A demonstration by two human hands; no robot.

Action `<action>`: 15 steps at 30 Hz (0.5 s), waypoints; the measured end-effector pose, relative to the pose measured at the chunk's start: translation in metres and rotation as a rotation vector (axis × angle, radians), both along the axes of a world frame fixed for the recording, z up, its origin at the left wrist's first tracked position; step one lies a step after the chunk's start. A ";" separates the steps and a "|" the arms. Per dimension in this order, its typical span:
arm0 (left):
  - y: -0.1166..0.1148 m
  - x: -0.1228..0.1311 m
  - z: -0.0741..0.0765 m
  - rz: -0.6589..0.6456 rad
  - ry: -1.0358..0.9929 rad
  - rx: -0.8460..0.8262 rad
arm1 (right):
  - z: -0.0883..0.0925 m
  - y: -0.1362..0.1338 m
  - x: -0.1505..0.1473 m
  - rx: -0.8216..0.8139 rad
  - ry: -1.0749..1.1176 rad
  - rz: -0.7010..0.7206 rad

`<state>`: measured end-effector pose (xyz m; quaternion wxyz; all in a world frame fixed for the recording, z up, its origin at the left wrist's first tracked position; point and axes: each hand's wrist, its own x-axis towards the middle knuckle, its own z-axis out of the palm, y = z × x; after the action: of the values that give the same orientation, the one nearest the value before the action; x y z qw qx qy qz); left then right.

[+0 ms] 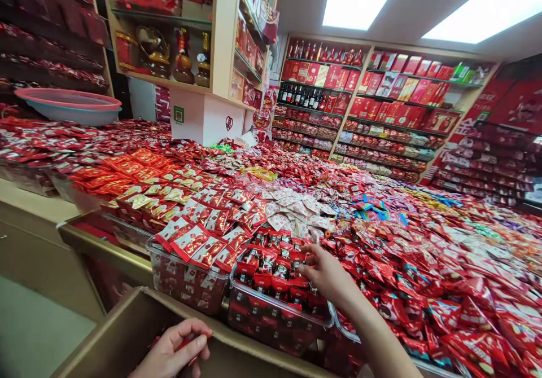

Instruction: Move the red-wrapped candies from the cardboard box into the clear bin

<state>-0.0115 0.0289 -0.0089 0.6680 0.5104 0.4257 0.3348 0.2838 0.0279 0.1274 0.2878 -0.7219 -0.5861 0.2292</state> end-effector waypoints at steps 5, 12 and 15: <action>-0.002 0.002 0.004 -0.003 -0.008 -0.014 | -0.003 0.001 -0.003 -0.048 -0.142 -0.010; 0.000 0.000 0.001 -0.012 -0.012 -0.007 | -0.007 0.004 -0.004 0.012 -0.404 0.040; -0.002 -0.004 0.012 -0.088 -0.123 -0.105 | 0.001 -0.013 -0.016 0.190 -0.373 -0.006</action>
<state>-0.0158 0.0267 0.0034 0.7327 0.4714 0.3781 0.3129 0.2679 0.0147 0.1280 0.2418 -0.7231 -0.6460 0.0346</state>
